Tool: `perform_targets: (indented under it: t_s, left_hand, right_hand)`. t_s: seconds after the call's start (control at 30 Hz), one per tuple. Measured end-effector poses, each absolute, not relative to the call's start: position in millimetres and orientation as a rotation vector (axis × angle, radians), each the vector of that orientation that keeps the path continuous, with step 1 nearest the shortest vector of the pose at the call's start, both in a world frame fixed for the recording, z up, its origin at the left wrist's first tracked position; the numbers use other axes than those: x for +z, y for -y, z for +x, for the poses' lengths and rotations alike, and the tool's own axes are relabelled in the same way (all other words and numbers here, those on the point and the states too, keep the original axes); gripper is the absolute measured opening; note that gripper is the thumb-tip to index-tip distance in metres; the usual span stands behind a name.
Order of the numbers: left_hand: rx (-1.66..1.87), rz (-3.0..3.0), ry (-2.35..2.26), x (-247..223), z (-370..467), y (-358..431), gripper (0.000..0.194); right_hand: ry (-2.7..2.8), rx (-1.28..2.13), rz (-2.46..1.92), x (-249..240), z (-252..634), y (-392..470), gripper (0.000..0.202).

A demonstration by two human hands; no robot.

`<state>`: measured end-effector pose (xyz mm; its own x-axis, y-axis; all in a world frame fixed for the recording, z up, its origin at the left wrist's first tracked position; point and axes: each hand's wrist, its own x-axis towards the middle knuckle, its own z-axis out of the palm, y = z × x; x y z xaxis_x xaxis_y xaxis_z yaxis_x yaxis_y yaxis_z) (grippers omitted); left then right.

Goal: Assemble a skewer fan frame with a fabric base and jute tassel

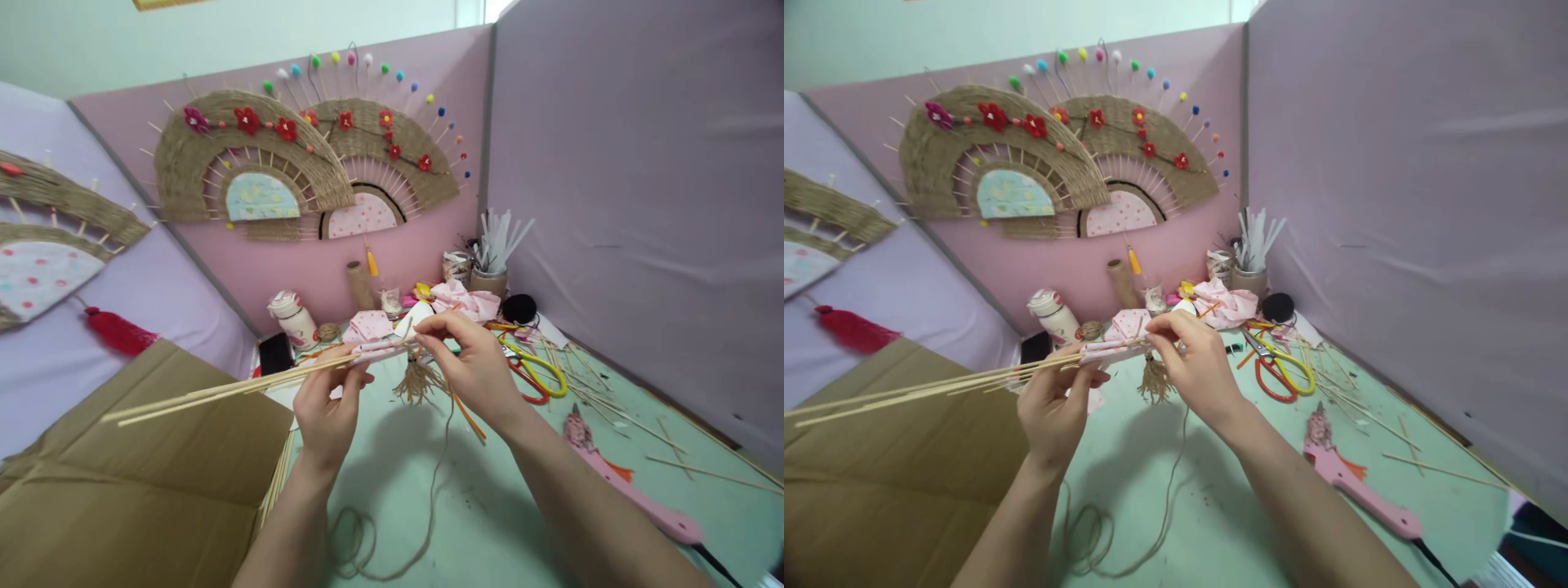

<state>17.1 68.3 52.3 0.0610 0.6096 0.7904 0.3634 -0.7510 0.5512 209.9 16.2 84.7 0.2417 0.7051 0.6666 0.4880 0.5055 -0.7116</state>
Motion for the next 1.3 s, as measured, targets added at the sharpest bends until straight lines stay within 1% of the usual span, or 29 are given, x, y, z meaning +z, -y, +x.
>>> perform_targets:
  t_s: [0.1,0.27,0.43,0.6,0.73,0.87,1.0,1.1,1.23,1.3]
  left_hand:
    - [1.725,2.135,-1.098,58,14,-66,0.014]
    - [1.647,2.086,-1.113,63,11,-62,0.011]
    - [1.660,2.078,-1.054,62,11,-63,0.013]
    - [1.767,2.404,-0.943,67,6,-66,0.012]
    - [1.638,2.786,-0.768,74,1,-66,0.026]
    - [1.596,2.946,-0.676,77,1,-66,0.027]
    - [1.580,3.008,-0.667,76,2,-68,0.024]
    - [1.597,3.048,-0.692,75,0,-68,0.023]
    - [1.548,3.042,-0.711,74,-3,-73,0.024]
    - [1.572,3.032,-0.701,74,-2,-76,0.026]
  right_hand:
    - [1.446,0.182,-1.091,91,212,-25,0.008]
    - [1.410,0.353,-1.126,97,212,-41,0.007]
    - [1.426,0.460,-1.163,89,212,-50,0.008]
    - [1.448,0.505,-1.202,87,219,-45,0.009]
    - [1.475,0.523,-1.244,83,225,-38,0.009]
    - [1.505,0.569,-1.280,74,229,-29,0.009]
    - [1.523,0.622,-1.319,68,232,-10,0.013]
    - [1.504,0.620,-1.382,58,241,15,0.021]
    - [1.439,0.585,-1.523,30,268,63,0.037]
    - [1.407,0.479,-1.711,12,288,90,0.039]
